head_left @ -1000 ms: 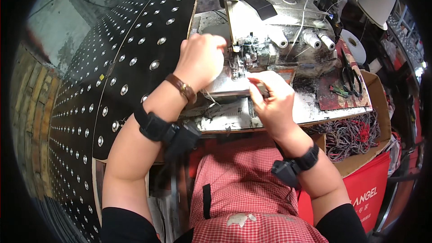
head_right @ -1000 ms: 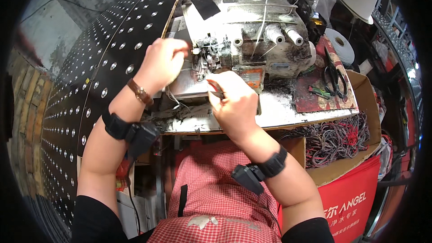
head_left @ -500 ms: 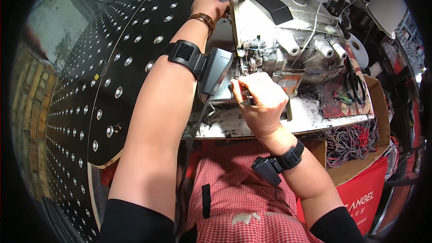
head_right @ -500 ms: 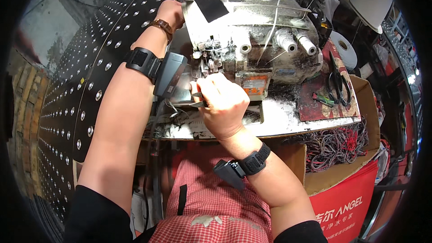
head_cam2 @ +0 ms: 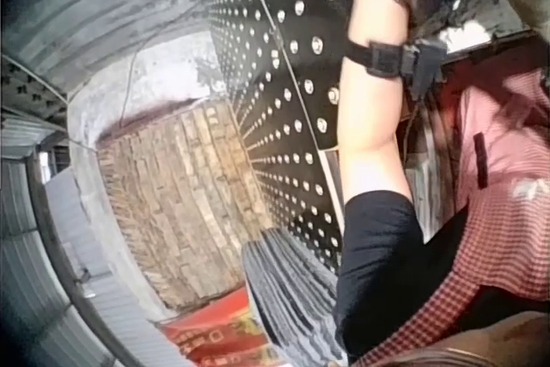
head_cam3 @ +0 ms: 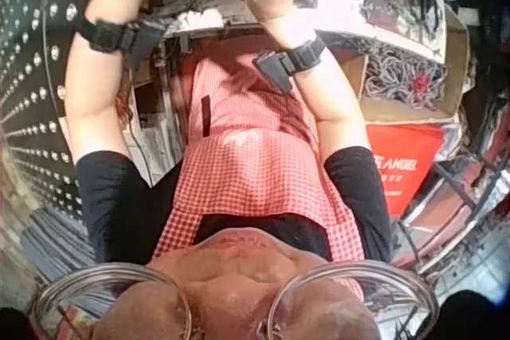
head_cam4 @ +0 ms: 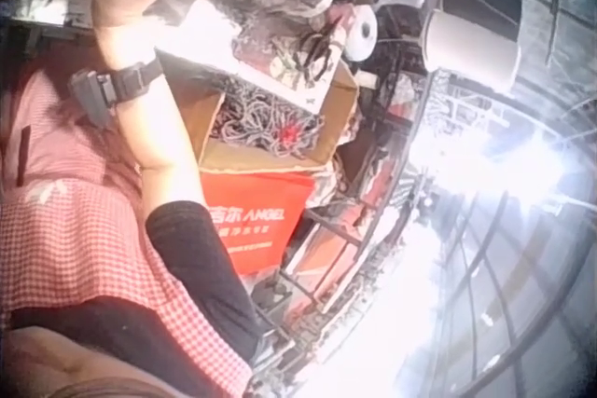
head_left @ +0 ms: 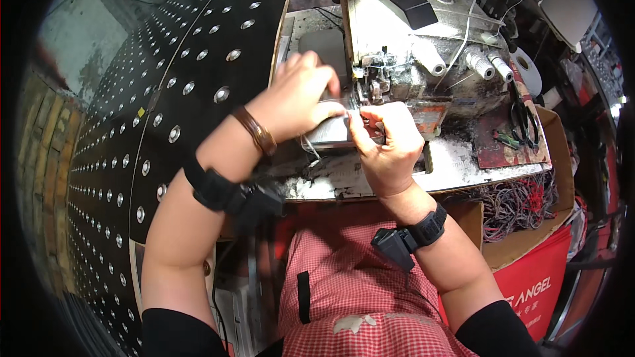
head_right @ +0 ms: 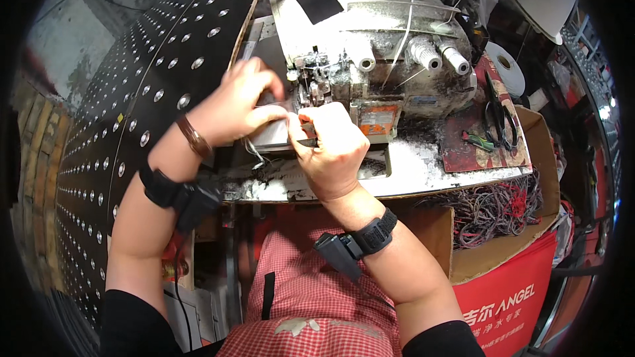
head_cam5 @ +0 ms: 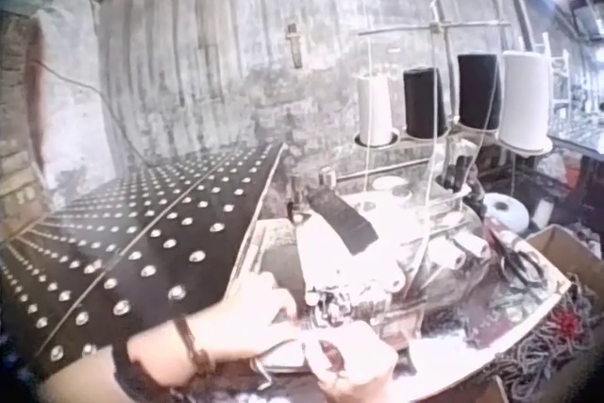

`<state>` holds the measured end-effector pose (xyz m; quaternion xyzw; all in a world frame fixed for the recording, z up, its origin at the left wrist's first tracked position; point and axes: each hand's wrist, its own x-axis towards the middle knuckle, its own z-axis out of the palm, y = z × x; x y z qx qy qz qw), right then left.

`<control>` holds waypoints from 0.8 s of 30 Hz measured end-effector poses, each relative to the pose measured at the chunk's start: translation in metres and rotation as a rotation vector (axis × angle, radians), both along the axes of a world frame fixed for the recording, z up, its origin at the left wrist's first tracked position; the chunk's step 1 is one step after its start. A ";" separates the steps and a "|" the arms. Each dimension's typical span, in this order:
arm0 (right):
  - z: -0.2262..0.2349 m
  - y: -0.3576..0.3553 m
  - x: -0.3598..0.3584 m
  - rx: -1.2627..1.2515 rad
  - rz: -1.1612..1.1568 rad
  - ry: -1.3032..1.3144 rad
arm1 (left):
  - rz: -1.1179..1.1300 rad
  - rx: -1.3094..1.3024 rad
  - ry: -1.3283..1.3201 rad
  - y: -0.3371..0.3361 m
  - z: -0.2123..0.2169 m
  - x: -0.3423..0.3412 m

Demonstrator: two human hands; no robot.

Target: The person is sewing the edges of fabric panels using an industrial overlock sewing machine.

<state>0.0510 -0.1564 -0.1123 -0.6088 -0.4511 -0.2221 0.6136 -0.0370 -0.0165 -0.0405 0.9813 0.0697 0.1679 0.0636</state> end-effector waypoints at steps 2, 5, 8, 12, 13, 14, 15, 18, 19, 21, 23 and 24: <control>0.001 0.000 -0.002 0.014 0.008 0.005 | -0.062 -0.052 -0.064 -0.005 -0.010 -0.002; -0.001 0.000 -0.003 0.010 0.011 0.027 | -0.111 -0.039 -0.136 -0.004 -0.006 0.000; -0.004 0.001 0.000 0.052 0.010 -0.002 | 0.113 -0.938 -0.098 -0.003 -0.001 0.005; -0.005 0.003 -0.003 0.058 0.023 0.016 | 0.171 -1.093 -0.015 0.005 0.000 0.004; -0.004 0.002 -0.003 0.047 0.008 0.023 | 0.148 -0.999 -0.052 0.007 0.000 0.004; -0.003 0.001 -0.004 0.036 -0.006 0.029 | 0.149 -1.000 -0.052 0.007 0.000 0.002; -0.004 0.002 -0.005 0.037 -0.005 0.028 | 0.128 -0.866 -0.016 0.007 0.000 0.001; -0.007 0.003 -0.008 0.038 0.016 0.141 | 0.143 -0.714 -0.023 0.007 -0.004 0.000; -0.007 0.003 -0.008 0.048 0.005 0.117 | 0.150 -0.702 -0.065 0.007 -0.003 0.000; -0.006 0.003 -0.007 0.059 -0.007 0.091 | 0.160 -0.681 -0.124 0.008 -0.003 0.001; -0.005 0.001 -0.007 0.032 -0.034 0.055 | 0.156 -0.669 -0.135 0.011 -0.006 0.003; -0.005 0.001 -0.007 0.036 -0.036 0.053 | 0.150 -0.656 -0.145 0.012 -0.007 0.005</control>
